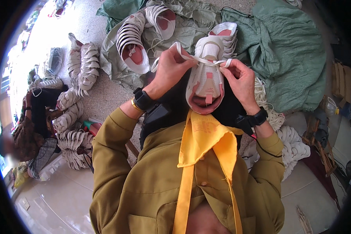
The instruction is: Lacing a new shoe in a manufacturing or assembly setting.
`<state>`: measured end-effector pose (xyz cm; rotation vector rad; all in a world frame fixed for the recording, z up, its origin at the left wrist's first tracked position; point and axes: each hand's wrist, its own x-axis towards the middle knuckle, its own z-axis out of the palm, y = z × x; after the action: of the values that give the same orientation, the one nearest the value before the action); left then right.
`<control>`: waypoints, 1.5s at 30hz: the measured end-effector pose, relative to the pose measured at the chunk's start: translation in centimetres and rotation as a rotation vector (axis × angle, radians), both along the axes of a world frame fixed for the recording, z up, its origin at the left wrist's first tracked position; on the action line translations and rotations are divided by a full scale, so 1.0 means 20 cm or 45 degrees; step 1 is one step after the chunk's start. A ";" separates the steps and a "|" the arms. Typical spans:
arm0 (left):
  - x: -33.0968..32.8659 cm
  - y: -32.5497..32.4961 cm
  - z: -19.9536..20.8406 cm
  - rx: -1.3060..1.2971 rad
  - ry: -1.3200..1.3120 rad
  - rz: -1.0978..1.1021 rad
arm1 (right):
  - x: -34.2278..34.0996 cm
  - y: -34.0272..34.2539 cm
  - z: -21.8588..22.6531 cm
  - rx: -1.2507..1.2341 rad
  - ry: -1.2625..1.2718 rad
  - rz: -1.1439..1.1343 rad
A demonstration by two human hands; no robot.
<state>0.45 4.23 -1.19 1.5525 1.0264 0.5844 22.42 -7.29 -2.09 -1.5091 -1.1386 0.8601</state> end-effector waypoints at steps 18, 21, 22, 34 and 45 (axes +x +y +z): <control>0.05 -0.05 0.03 0.165 0.104 0.004 | 0.00 -0.01 0.01 0.035 -0.060 -0.113; 0.06 -0.07 0.08 0.286 0.214 0.057 | -0.02 0.00 0.03 0.146 -0.178 -0.130; 0.07 -0.08 0.10 0.333 0.268 0.077 | -0.02 -0.01 0.04 0.158 -0.240 -0.113; 0.08 -0.14 0.06 0.397 0.090 0.165 | -0.04 -0.05 0.17 0.084 -0.528 0.074; 0.08 -0.15 0.07 0.435 0.043 0.010 | -0.10 -0.04 0.20 0.056 -1.058 0.154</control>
<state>2.07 1.23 0.11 1.8623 0.9946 0.7711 20.49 -8.10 2.00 -1.8282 -1.8379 0.2513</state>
